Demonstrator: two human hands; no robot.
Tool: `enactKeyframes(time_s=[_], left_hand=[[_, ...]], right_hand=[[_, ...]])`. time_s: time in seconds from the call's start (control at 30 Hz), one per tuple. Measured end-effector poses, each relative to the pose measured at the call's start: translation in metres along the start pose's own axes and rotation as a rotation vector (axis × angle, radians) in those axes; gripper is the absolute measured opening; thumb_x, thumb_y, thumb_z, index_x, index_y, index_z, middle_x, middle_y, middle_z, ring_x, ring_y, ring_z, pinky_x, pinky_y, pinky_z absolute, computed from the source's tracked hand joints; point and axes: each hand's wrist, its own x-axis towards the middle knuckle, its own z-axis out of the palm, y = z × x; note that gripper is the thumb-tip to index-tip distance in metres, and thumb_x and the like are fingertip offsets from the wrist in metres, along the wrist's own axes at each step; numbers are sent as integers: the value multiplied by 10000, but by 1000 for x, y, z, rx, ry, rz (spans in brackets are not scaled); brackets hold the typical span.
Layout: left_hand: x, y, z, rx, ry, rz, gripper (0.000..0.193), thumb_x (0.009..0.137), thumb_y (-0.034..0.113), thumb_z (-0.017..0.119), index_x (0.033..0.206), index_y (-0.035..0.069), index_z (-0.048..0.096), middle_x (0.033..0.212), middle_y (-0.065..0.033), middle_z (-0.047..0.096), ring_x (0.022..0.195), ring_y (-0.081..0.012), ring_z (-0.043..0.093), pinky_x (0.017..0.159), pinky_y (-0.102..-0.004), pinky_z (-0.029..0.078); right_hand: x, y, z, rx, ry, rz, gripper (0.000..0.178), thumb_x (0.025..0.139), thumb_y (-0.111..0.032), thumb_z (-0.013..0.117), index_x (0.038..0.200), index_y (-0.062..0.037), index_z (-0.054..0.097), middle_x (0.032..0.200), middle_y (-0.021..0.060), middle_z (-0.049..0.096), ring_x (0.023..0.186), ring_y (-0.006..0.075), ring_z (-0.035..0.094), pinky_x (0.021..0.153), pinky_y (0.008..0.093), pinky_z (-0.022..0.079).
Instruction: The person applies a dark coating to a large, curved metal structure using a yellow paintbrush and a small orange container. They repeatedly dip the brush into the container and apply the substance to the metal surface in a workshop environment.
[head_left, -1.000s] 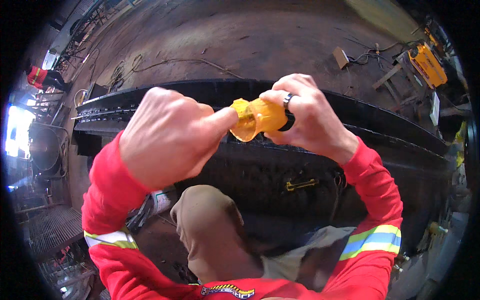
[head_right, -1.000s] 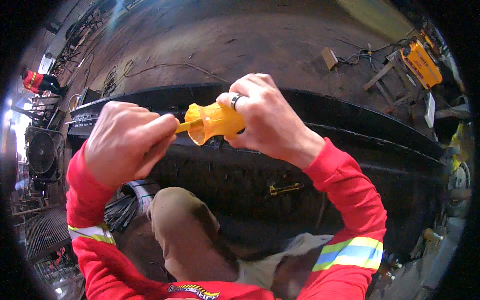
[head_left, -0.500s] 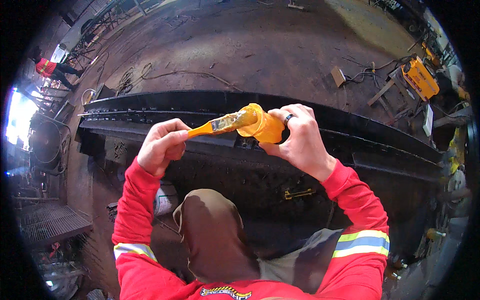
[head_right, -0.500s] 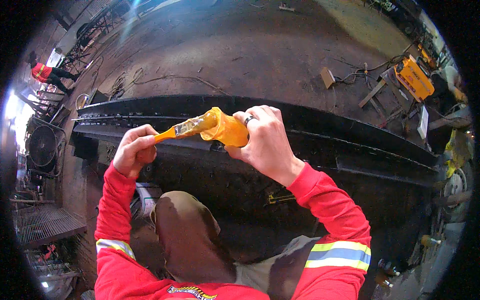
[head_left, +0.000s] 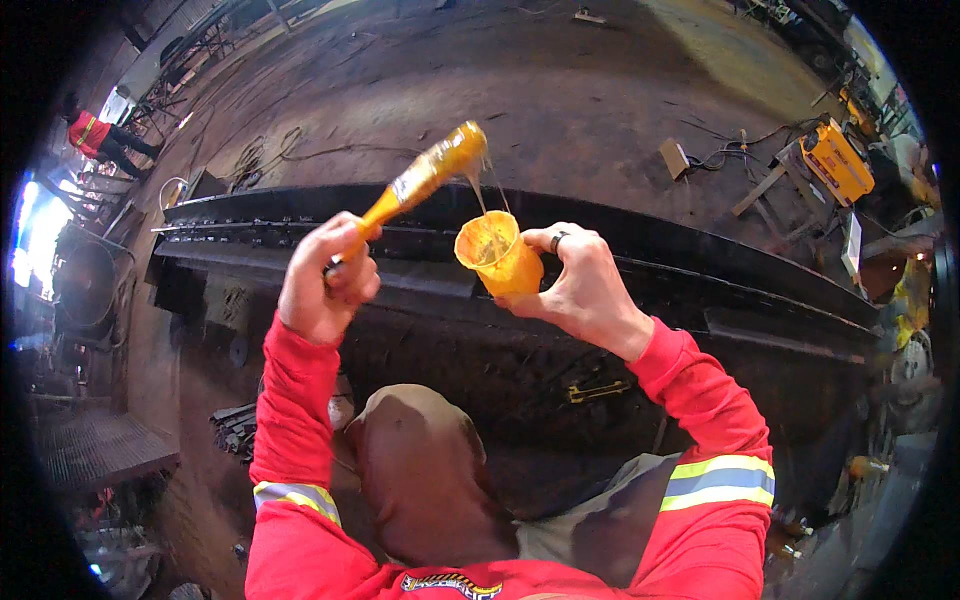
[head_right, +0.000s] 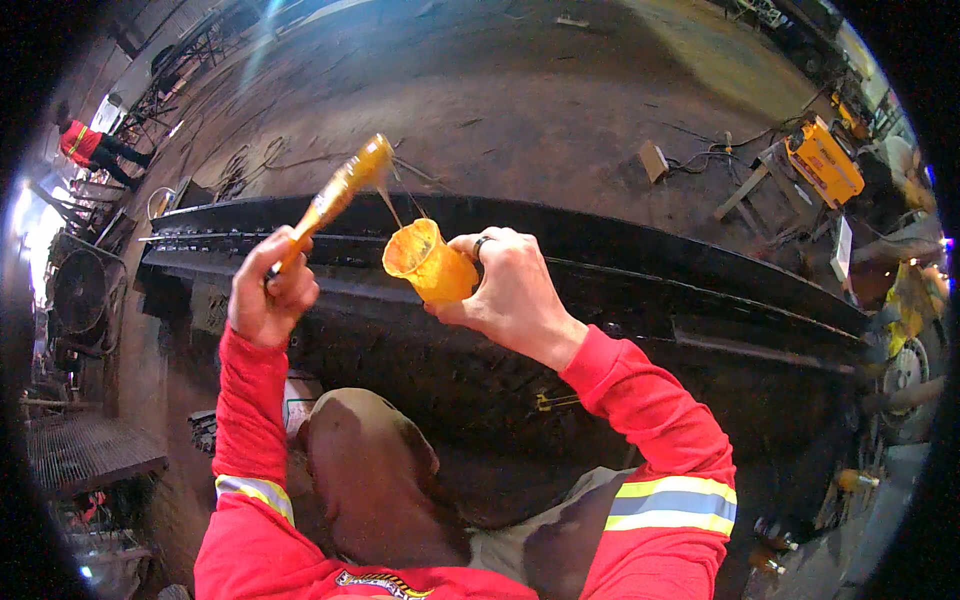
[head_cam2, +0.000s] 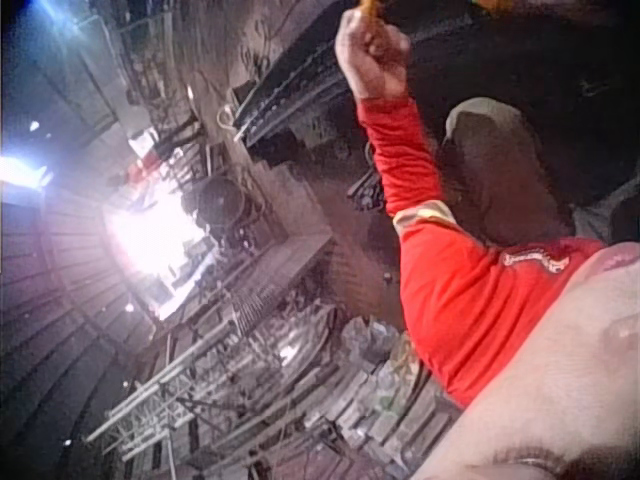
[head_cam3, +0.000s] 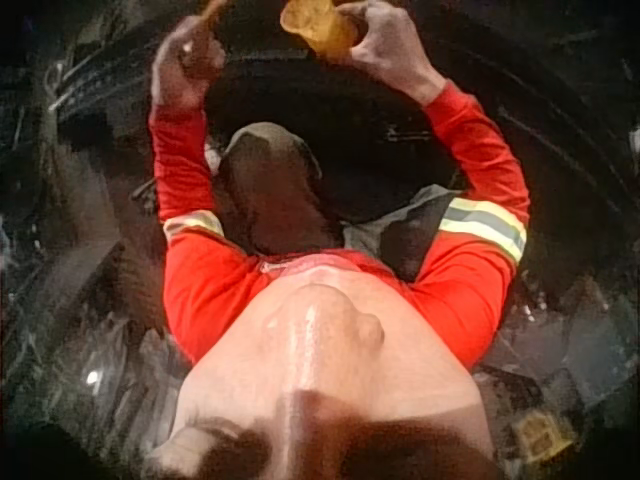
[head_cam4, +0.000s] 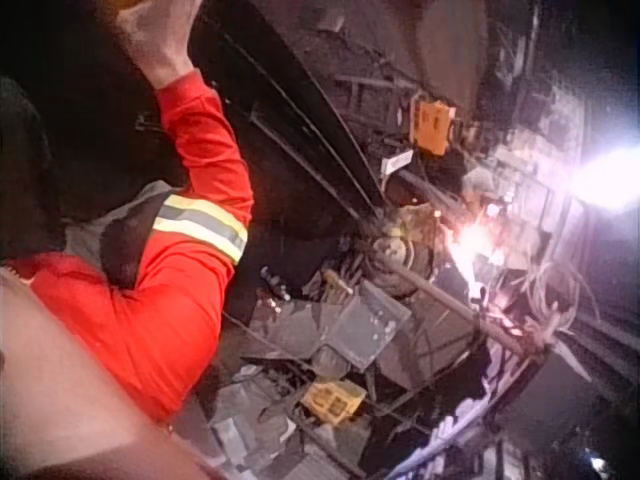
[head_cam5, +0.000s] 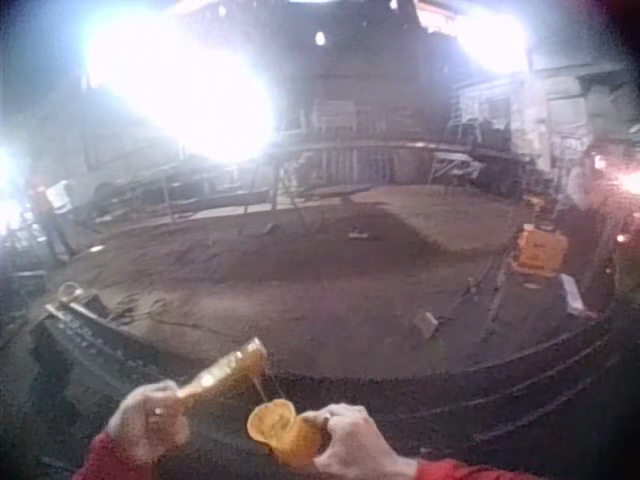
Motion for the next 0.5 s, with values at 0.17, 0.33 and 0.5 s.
enactKeyframes(time_s=[0.17, 0.33, 0.5], left_hand=[[0, 69, -23, -83, -161, 237, 389, 1050, 271, 485, 1242, -62, 540, 569, 63, 266, 471, -66, 258, 477, -275, 238], [-19, 123, -41, -4, -173, 402, 334, 1048, 225, 486, 1236, -48, 528, 651, 27, 359, 532, -75, 314, 523, -262, 265], [-41, 45, -64, 327, 278, 426, 231, 1009, 210, 567, 1115, 6, 587, 709, -1, 442, 583, -103, 418, 514, -262, 326]], right_hand=[[-4, 0, 7, 97, -11, 7, 587, 636, -321, 913, 1049, 45, 716, 993, 190, 704, 933, 301, 674, 877, 381, 515], [-4, 6, 14, 108, 17, 21, 644, 627, -313, 925, 1104, 58, 701, 1046, 206, 708, 990, 309, 685, 916, 381, 520], [-2, 8, 6, 121, 18, 112, 644, 636, -274, 924, 1126, 71, 688, 1066, 180, 707, 984, 262, 687, 929, 348, 514]])
